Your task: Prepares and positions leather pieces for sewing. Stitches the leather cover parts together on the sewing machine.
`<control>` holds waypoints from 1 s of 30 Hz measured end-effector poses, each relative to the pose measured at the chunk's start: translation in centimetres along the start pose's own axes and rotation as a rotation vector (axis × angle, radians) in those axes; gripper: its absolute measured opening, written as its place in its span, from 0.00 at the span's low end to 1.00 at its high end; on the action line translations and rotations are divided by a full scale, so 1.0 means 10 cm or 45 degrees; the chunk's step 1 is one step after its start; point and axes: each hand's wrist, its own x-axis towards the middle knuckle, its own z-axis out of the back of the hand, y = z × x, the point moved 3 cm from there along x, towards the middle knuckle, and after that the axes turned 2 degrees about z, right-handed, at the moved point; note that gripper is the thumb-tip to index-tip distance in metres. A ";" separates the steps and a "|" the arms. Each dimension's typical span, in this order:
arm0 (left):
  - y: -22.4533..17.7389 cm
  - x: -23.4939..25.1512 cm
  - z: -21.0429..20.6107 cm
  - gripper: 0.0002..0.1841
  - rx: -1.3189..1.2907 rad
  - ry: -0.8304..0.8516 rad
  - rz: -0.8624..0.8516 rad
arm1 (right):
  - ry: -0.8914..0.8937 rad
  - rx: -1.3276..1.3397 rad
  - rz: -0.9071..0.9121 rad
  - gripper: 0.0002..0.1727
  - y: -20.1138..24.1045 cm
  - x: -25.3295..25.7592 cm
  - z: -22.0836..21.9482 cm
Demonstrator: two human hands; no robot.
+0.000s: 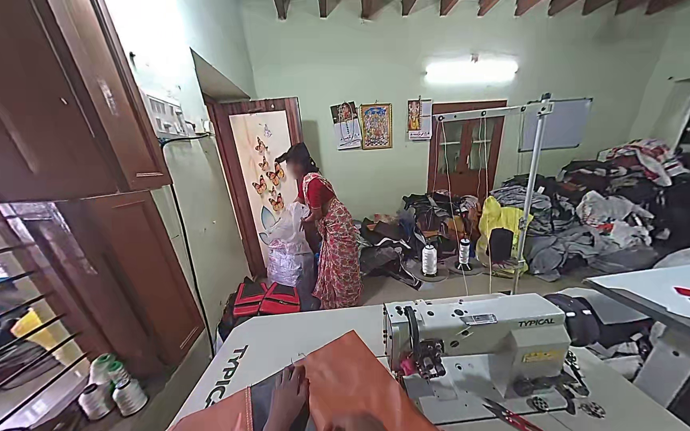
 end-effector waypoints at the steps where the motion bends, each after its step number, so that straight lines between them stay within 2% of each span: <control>1: 0.07 -0.12 -0.06 0.26 -0.077 -0.116 -0.088 | -0.029 -0.107 -0.138 0.25 -0.19 0.26 -0.04; 3: 0.11 -0.36 -0.07 0.25 -0.142 -0.327 -0.105 | -0.144 -0.335 -0.434 0.39 -0.68 0.73 -0.08; 5: 0.11 -0.62 -0.02 0.24 -0.059 -0.328 0.104 | -0.279 -0.480 -0.643 0.51 -1.12 0.96 -0.22; 6: 0.08 -0.74 -0.01 0.26 0.030 -0.319 0.166 | -0.364 -0.549 -0.679 0.53 -1.26 1.00 -0.30; 8: 0.01 -0.97 -0.03 0.28 0.099 -0.297 0.167 | -0.412 -0.578 -0.572 0.44 -1.25 0.94 -0.40; 10: -0.20 -1.27 -0.08 0.26 0.084 -0.273 0.073 | -0.305 -0.522 -0.418 0.35 -1.13 0.68 -0.43; 12: -0.50 -1.61 -0.16 0.25 0.045 -0.204 -0.006 | -0.181 -0.487 -0.321 0.30 -1.07 0.26 -0.43; 14: -0.86 -1.94 -0.27 0.25 -0.016 -0.134 -0.084 | -0.150 -0.464 -0.293 0.26 -1.07 -0.27 -0.34; 16: -1.27 -2.18 -0.44 0.25 -0.097 -0.072 -0.223 | -0.285 -0.471 -0.347 0.21 -1.21 -0.81 -0.06; 19: -1.85 -2.38 -0.83 0.26 -0.241 0.099 -0.538 | -0.668 -0.641 -0.569 0.17 -1.83 -1.63 0.57; 21: -2.15 -2.37 -1.06 0.25 -0.207 0.171 -0.718 | -0.831 -0.727 -0.567 0.16 -2.34 -2.10 0.88; 23: -2.37 -2.20 -1.17 0.25 -0.139 0.243 -0.792 | -0.850 -0.722 -0.528 0.12 -2.66 -2.48 1.03; 24: -2.42 -2.07 -1.21 0.26 -0.122 0.264 -0.796 | -0.846 -0.724 -0.539 0.13 -2.75 -2.62 1.08; 28: -2.39 -1.57 -1.26 0.28 0.017 0.151 -0.686 | -0.940 -0.759 -0.844 0.12 -2.57 -2.87 1.31; 30: -2.36 -1.46 -1.27 0.29 0.051 0.055 -0.608 | -1.052 -0.734 -0.886 0.15 -2.30 -2.70 1.40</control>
